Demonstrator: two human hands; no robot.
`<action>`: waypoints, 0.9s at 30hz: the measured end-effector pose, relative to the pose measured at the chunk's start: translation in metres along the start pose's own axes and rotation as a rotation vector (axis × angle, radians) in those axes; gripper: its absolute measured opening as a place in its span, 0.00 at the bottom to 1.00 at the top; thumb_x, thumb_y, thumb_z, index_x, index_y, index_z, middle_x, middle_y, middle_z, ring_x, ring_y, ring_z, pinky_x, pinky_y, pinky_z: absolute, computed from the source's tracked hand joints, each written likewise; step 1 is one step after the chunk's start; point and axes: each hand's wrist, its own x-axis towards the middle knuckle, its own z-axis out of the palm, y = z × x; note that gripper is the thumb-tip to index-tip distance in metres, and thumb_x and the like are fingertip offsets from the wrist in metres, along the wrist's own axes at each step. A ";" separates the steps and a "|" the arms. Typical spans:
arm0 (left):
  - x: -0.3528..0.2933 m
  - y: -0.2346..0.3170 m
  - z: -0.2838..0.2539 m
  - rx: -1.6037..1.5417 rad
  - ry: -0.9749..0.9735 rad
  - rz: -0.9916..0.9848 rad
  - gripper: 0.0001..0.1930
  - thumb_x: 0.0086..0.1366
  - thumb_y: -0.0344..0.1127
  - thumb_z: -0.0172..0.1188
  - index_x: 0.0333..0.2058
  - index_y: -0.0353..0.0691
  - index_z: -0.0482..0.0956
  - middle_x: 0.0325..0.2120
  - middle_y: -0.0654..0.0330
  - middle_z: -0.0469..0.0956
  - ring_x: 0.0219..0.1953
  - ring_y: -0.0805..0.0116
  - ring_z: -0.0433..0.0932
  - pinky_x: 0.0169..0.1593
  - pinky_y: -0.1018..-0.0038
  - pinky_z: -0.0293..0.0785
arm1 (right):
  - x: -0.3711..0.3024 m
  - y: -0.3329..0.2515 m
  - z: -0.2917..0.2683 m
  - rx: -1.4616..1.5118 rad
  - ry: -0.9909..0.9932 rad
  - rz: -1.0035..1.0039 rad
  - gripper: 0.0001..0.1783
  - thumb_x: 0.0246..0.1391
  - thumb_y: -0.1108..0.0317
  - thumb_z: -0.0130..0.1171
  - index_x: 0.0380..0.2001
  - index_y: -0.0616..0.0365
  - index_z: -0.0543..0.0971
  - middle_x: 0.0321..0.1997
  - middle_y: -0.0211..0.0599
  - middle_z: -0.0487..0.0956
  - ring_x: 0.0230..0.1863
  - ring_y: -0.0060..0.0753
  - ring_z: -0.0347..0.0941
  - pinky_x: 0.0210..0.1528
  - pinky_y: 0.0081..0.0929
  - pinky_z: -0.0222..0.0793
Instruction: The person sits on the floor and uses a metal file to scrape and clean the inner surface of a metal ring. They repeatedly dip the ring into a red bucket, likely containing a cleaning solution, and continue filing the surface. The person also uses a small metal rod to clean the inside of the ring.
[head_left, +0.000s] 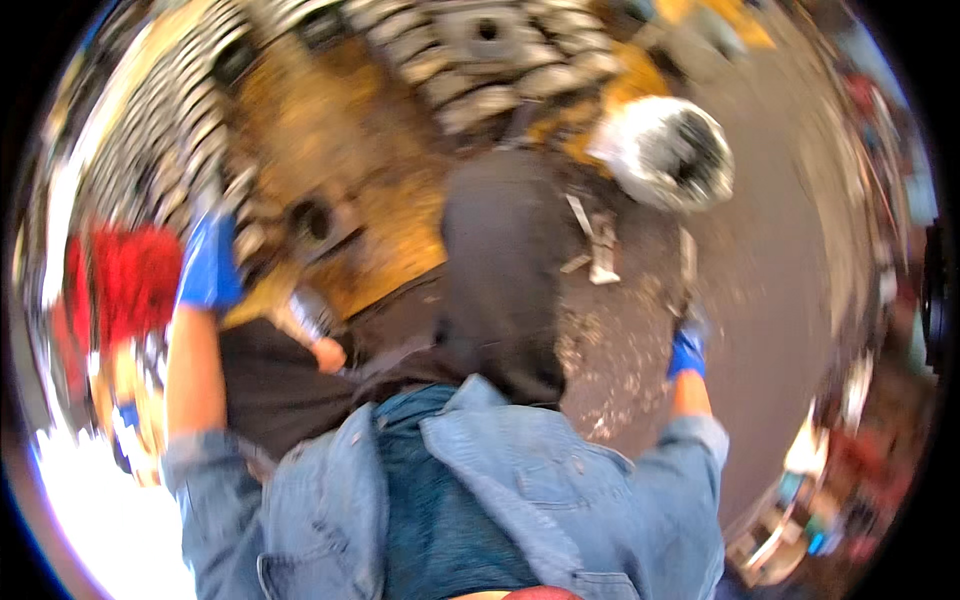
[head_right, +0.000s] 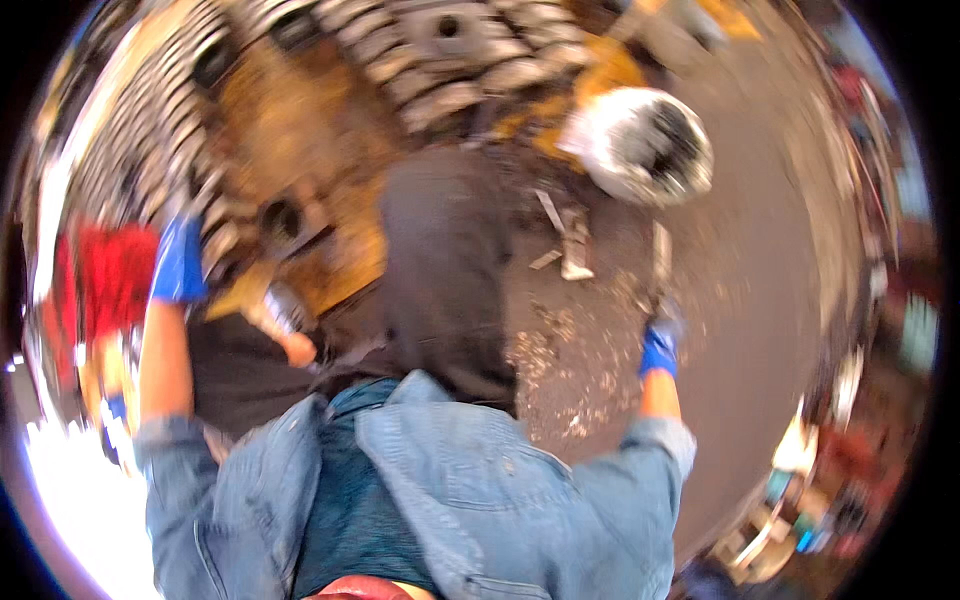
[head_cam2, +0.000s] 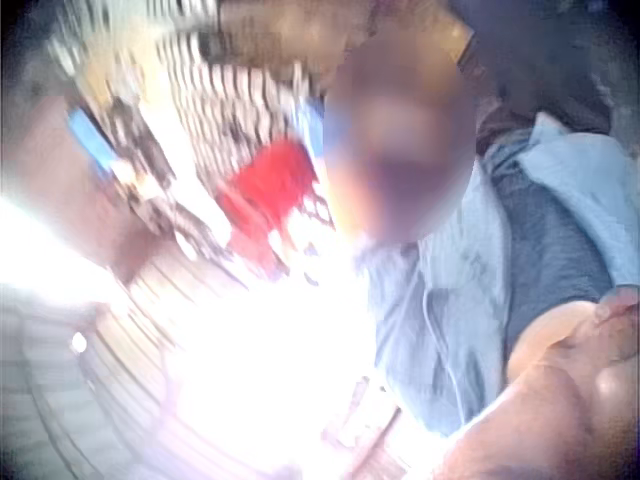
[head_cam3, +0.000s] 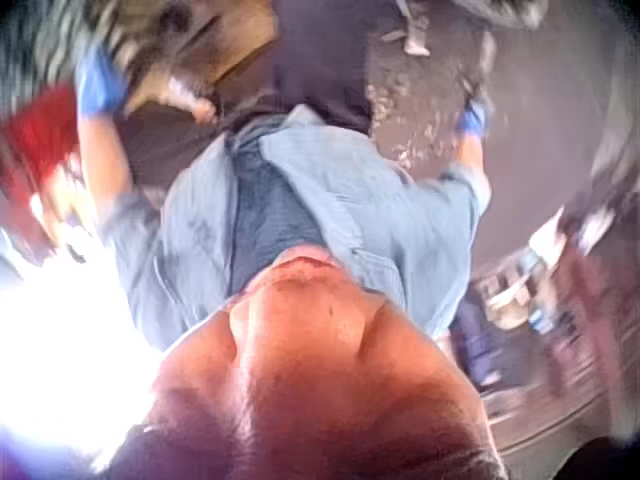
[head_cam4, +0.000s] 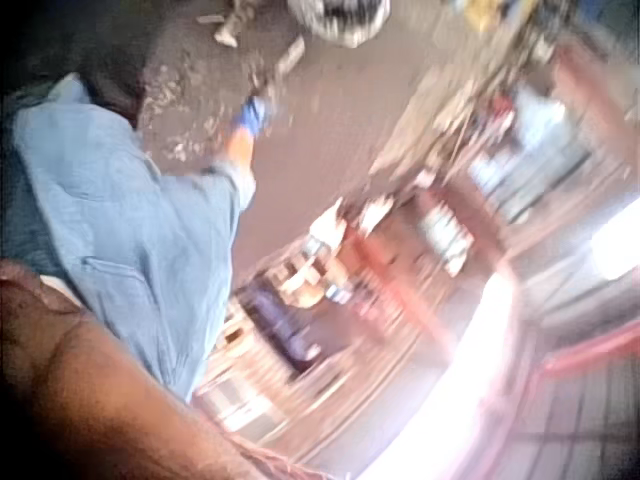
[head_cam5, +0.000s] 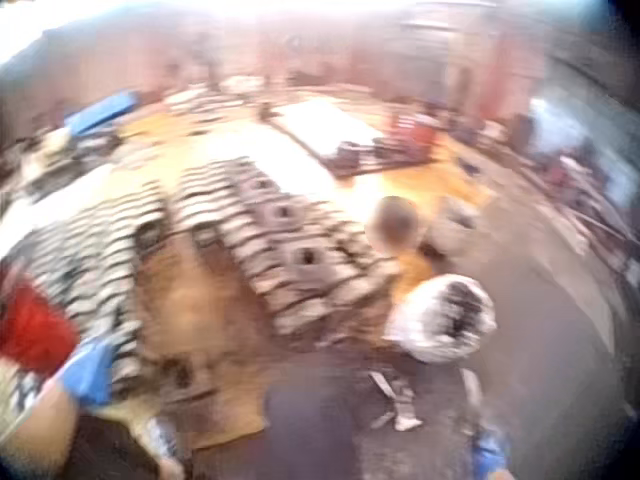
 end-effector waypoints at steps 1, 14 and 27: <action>0.003 -0.003 -0.003 0.001 0.023 -0.003 0.38 0.51 0.38 0.64 0.60 0.37 0.60 0.48 0.40 0.71 0.52 0.45 0.69 0.55 0.64 0.66 | -0.003 0.012 -0.013 0.025 0.042 0.036 0.12 0.56 0.65 0.49 0.40 0.53 0.78 0.41 0.44 0.79 0.41 0.46 0.76 0.42 0.37 0.72; -0.023 -0.036 -0.037 -0.008 0.184 -0.164 0.37 0.51 0.38 0.64 0.60 0.38 0.60 0.49 0.41 0.71 0.53 0.46 0.69 0.55 0.64 0.66 | 0.234 -0.273 -0.192 0.876 0.128 -0.488 0.22 0.58 0.66 0.50 0.55 0.61 0.70 0.54 0.43 0.74 0.50 0.36 0.73 0.50 0.28 0.69; -0.047 -0.053 -0.049 -0.042 0.228 -0.217 0.36 0.52 0.39 0.63 0.60 0.38 0.61 0.49 0.42 0.71 0.53 0.47 0.70 0.55 0.65 0.66 | -0.085 -0.597 -0.020 -0.160 -0.445 -1.213 0.13 0.57 0.66 0.45 0.44 0.55 0.72 0.33 0.46 0.79 0.31 0.43 0.78 0.29 0.38 0.74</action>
